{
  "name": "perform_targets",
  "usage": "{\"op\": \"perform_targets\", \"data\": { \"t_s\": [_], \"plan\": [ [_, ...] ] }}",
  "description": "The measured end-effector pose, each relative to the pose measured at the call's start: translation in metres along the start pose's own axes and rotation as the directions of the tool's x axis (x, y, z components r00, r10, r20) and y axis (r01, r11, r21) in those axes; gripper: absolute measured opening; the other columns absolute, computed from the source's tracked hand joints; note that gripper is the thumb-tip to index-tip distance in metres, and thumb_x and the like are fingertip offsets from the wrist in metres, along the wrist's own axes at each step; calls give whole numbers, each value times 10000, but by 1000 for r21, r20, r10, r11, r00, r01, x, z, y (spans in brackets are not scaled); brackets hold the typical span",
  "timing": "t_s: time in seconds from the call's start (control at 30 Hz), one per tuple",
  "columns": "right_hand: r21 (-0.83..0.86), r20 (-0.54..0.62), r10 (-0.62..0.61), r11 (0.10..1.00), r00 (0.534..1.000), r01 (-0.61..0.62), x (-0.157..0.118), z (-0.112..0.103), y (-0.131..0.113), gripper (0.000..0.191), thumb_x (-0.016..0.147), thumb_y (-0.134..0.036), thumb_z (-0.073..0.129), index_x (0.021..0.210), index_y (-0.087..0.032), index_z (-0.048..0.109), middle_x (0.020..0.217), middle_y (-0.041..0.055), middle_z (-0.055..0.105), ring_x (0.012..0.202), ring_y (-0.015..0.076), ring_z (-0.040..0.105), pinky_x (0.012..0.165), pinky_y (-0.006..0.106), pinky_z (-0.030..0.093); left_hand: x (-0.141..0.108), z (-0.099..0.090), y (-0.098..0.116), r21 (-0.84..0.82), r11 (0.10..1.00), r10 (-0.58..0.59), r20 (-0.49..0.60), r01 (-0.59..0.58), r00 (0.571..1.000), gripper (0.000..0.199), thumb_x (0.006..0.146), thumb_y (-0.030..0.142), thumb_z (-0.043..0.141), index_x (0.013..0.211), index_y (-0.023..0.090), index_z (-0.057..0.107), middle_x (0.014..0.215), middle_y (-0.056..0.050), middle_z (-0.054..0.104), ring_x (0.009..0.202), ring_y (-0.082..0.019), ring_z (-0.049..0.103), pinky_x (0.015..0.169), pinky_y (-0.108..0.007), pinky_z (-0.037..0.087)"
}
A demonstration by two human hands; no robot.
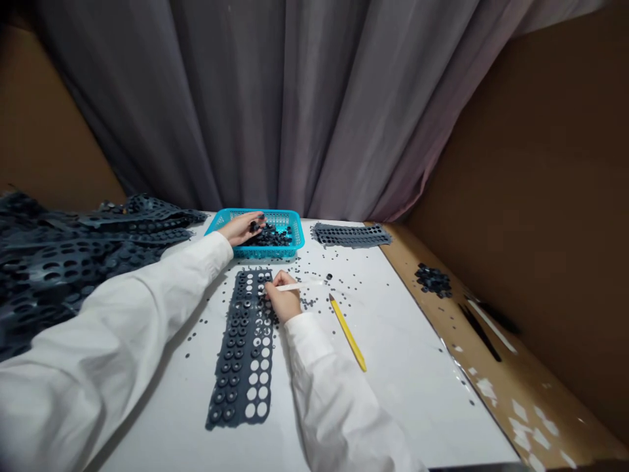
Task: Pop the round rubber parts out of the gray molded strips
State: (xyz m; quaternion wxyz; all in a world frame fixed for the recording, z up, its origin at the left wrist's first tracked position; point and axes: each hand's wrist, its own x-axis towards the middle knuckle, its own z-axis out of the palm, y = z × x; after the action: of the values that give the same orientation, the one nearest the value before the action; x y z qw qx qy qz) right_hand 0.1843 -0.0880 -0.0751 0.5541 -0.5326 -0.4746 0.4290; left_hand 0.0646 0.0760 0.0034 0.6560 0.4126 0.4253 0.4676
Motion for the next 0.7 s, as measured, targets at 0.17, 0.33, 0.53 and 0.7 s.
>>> {"op": "perform_targets", "data": {
  "t_s": [0.17,0.33,0.53,0.7],
  "plan": [
    [12,7,-4,1000,1000,4,0,-1,0,185,624,-244,576,552,-216,408,425,-72,494,427,110,486,462,213,344,3,1,-5,98,985,146,-3,-145,989,172,832,191,534,980,195,622,1057,-48,643,1008,-117,558,857,-236,399],
    [-26,18,-49,998,999,50,0,0,-1,181,623,-242,566,544,-213,405,445,-74,465,446,103,452,477,215,333,-36,-21,0,569,601,413,380,-562,827,270,684,237,683,947,177,662,1101,-55,603,1071,-183,513,917,-286,374],
    [-213,105,-145,963,984,165,-3,6,-2,180,618,-199,561,530,-207,404,461,-74,415,478,98,391,490,218,295,-91,-49,-26,615,215,-146,789,-759,597,200,707,273,655,854,138,671,731,-23,613,645,-119,541,590,-211,403],
    [-279,123,-132,946,984,162,-5,8,-1,185,608,-182,553,519,-206,392,454,-75,396,478,98,381,485,217,290,-103,-59,-43,597,186,-96,802,-781,590,237,688,231,666,907,140,663,801,-37,601,699,-129,526,622,-210,409]
  ]
}}
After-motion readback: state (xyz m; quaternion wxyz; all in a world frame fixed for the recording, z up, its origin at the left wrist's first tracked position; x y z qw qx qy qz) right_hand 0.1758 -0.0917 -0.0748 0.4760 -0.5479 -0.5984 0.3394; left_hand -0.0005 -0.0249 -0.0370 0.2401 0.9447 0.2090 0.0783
